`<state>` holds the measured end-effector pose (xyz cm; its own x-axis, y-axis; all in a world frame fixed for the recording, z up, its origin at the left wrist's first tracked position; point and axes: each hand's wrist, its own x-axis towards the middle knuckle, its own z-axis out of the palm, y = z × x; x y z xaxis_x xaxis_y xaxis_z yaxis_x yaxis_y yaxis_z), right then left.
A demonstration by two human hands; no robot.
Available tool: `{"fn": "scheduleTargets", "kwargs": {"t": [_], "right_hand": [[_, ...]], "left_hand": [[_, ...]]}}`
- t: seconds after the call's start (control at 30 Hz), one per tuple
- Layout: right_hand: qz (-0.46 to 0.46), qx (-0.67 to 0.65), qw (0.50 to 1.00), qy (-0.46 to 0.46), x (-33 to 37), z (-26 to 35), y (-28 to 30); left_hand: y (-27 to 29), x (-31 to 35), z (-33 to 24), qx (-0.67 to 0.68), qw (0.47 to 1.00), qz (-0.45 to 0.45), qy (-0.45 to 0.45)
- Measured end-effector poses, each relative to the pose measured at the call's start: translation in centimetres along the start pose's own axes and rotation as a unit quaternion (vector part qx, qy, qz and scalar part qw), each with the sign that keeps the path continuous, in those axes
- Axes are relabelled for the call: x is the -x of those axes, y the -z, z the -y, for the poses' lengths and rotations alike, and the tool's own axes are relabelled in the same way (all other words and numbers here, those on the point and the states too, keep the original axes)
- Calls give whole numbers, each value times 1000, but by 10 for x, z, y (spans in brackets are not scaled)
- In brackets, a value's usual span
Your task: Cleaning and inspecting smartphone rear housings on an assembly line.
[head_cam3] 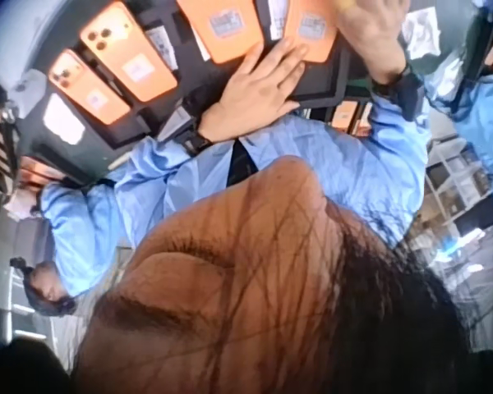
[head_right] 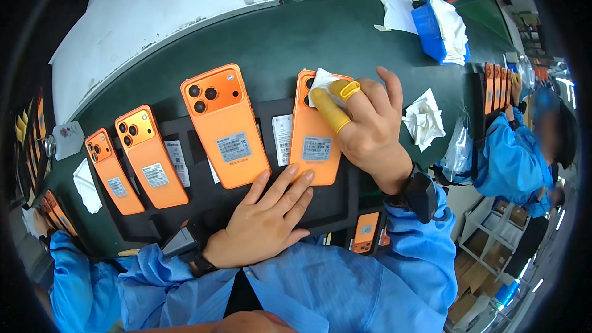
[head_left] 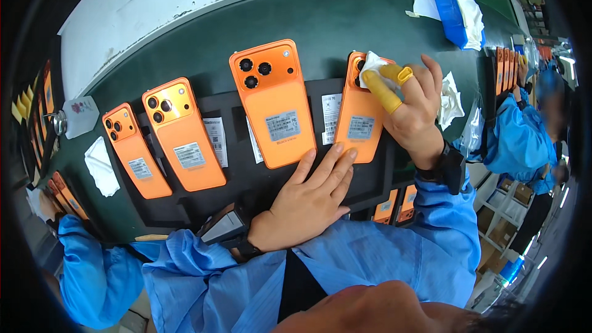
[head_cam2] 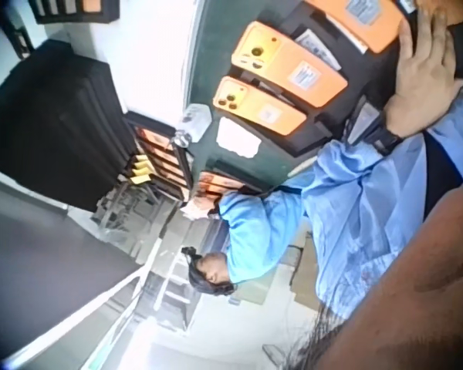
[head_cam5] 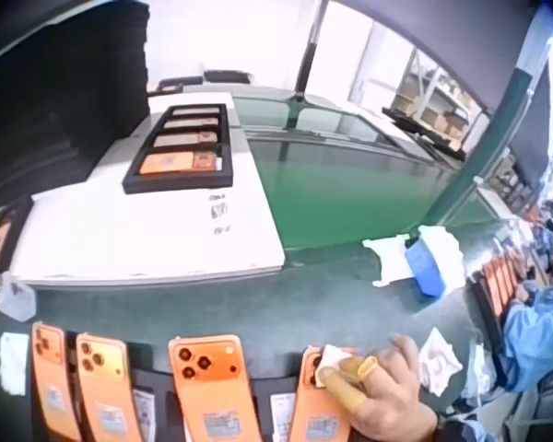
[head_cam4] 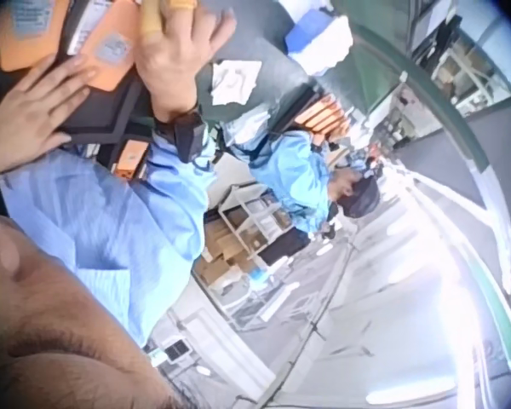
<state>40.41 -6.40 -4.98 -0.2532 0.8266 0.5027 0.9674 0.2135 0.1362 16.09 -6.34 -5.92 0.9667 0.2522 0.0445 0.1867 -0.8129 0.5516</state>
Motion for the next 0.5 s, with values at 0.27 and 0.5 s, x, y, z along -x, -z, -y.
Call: {"fn": "scheduleTargets", "kwargs": {"t": [0.27, 0.5], "right_hand": [[37, 10, 997, 59, -8, -8, 8], [30, 13, 997, 74, -13, -9, 4]], "left_hand": [[1, 2, 1, -9, 1000, 7, 6], [0, 0, 1, -10, 1000, 10, 4]]}}
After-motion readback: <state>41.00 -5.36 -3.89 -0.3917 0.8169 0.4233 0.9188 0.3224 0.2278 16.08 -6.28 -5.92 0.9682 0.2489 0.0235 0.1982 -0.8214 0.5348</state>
